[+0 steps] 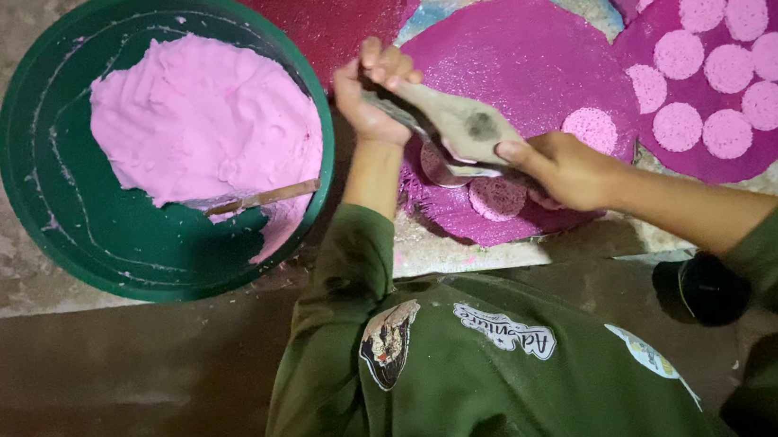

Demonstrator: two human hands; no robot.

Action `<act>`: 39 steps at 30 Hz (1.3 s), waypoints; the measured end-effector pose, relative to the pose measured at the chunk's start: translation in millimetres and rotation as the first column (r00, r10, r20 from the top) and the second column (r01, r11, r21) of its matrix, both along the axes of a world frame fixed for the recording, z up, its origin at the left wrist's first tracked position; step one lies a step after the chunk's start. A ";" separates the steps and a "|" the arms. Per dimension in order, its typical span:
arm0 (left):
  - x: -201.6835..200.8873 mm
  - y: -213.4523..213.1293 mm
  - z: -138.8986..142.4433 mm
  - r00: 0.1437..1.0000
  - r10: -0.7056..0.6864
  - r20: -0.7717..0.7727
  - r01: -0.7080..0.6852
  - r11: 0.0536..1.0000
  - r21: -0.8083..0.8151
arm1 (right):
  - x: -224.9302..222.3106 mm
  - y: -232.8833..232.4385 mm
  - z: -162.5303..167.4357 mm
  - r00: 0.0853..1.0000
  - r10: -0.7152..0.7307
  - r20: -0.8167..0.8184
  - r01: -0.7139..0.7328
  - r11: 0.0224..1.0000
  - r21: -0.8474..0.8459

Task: The person repeatedly scoops pink dough from a green basin, loads it into a handheld press, and presses out circular discs onto a pink glittery mat. They use a small stick to clear excess dough from the press and arrange the discs in rows on the mat.

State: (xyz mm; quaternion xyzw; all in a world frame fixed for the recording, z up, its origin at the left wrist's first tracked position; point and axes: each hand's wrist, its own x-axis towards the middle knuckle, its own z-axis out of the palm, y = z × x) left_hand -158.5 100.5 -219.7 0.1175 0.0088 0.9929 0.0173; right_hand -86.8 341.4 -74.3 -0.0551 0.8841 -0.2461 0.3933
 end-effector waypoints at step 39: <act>56.0 -7.1 15.5 0.955 -0.281 -0.091 -0.214 -0.447 -0.869 | 128.6 136.9 -90.2 0.722 -0.689 -0.054 0.179 0.262 -0.948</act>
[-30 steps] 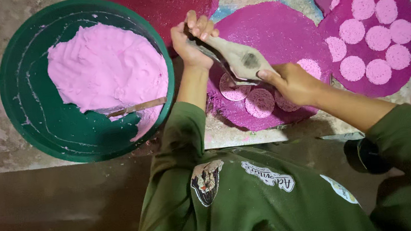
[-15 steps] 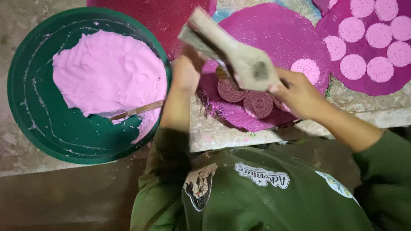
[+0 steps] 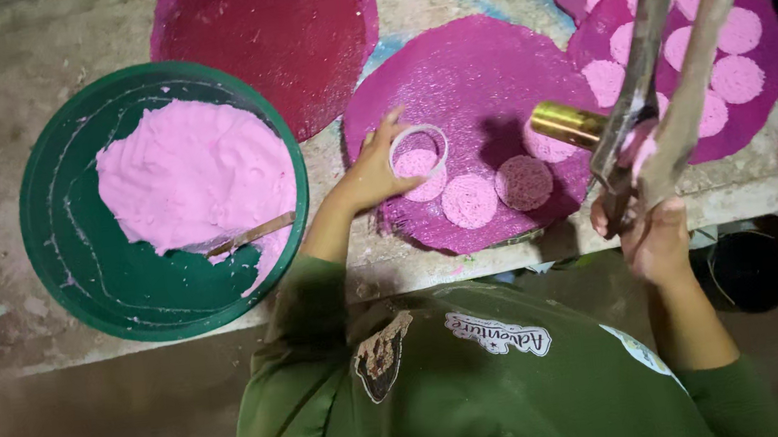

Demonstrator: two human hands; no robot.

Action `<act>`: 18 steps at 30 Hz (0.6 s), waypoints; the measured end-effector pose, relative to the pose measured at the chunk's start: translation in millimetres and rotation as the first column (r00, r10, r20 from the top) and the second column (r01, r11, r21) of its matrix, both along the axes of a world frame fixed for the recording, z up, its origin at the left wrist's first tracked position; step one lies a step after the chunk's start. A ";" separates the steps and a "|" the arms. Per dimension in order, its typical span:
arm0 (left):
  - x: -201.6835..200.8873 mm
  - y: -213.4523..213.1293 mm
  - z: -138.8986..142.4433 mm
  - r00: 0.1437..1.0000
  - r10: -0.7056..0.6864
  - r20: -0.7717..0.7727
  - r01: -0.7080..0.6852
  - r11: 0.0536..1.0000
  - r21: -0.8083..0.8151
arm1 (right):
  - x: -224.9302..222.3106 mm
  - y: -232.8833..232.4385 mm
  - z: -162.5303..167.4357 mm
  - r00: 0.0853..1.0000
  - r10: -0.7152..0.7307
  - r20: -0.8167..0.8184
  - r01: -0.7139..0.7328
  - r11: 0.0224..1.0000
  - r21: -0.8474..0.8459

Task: The person repeatedly scoops pink dough from a green basin, loads it into a handheld press, and presses out circular discs onto a pink glittery mat. They use a small stick to clear excess dough from the press and arrange the discs in rows on the mat.

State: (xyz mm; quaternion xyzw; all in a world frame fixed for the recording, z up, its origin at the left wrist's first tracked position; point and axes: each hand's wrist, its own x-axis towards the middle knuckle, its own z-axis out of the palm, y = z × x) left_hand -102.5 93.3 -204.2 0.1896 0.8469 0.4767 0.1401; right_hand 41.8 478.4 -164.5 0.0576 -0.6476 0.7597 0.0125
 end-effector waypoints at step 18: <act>-28.5 102.0 31.8 0.999 -0.045 -0.006 0.044 0.995 -0.093 | 4.1 33.6 6.9 0.966 0.033 0.257 -0.099 0.963 0.250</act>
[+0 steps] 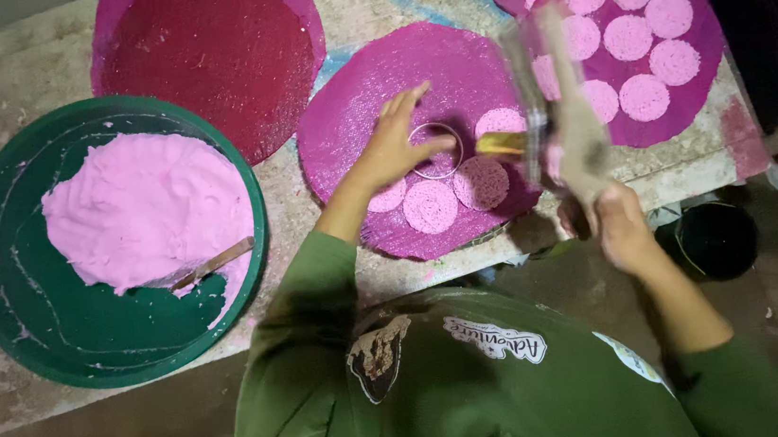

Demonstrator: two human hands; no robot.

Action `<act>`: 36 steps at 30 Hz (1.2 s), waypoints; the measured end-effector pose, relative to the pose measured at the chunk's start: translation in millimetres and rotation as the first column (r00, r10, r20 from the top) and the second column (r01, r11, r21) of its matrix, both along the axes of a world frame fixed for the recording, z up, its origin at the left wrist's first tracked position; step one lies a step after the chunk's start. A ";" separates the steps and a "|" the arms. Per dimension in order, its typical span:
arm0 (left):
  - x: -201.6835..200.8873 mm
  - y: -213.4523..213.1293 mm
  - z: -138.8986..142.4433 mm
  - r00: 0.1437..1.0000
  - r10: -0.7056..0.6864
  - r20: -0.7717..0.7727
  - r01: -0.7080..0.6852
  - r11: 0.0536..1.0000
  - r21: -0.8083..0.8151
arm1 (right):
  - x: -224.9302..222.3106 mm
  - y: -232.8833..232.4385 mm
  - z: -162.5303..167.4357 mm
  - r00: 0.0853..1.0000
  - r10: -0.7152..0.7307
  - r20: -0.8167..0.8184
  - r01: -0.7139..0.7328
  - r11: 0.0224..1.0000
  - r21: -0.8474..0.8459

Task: The person repeatedly scoops pink dough from a green basin, loads it into a handheld press, and presses out circular discs onto a pink glittery mat. They use a small stick to clear excess dough from the press and arrange the discs in rows on the mat.

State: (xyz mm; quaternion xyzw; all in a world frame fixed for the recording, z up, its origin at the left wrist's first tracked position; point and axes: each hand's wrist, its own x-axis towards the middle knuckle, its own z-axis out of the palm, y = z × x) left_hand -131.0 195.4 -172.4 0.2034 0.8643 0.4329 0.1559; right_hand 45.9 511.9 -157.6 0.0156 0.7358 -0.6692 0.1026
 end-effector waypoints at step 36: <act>-60.8 -3.2 -17.6 0.867 -0.083 0.491 -0.484 -0.377 0.790 | -137.5 -109.5 72.9 0.946 0.304 0.117 -0.258 0.482 0.837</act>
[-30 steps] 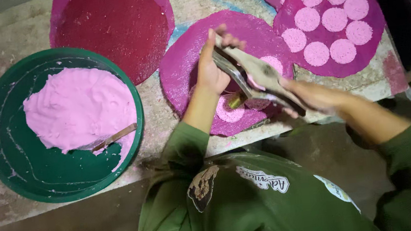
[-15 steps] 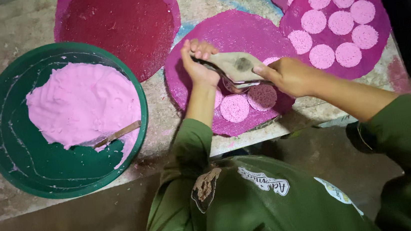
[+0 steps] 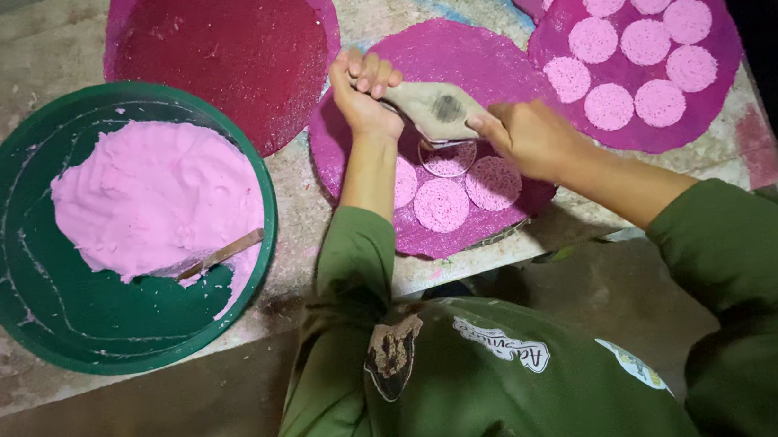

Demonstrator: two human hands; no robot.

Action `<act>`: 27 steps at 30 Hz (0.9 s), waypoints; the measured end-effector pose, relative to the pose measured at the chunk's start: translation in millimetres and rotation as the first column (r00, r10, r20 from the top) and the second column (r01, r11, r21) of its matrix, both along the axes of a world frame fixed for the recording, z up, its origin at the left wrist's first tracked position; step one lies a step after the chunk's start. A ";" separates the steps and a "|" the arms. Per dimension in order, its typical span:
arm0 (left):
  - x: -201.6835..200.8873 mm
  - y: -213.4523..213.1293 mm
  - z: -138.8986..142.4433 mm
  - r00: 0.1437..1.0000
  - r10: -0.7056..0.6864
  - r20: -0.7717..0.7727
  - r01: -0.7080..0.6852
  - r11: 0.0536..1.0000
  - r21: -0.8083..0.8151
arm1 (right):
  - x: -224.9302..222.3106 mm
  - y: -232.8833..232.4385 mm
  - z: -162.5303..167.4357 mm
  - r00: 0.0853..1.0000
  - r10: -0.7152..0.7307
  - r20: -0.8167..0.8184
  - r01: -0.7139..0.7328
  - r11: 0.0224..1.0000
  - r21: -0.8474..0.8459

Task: The person repeatedly scoops pink dough from a green basin, loads it into a handheld press, and presses out circular discs onto a pink glittery mat. They use a small stick to clear excess dough from the press and arrange the discs in rows on the mat.

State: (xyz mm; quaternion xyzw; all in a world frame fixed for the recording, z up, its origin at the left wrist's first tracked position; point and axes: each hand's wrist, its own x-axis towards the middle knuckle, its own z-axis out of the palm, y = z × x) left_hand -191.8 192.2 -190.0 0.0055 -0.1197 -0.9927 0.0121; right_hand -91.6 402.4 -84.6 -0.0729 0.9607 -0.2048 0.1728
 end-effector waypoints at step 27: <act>213.6 -107.5 270.7 0.610 -0.789 -0.074 -0.215 -0.074 -0.974 | 21.7 -104.8 205.3 -0.095 0.725 -0.682 -0.961 0.111 0.252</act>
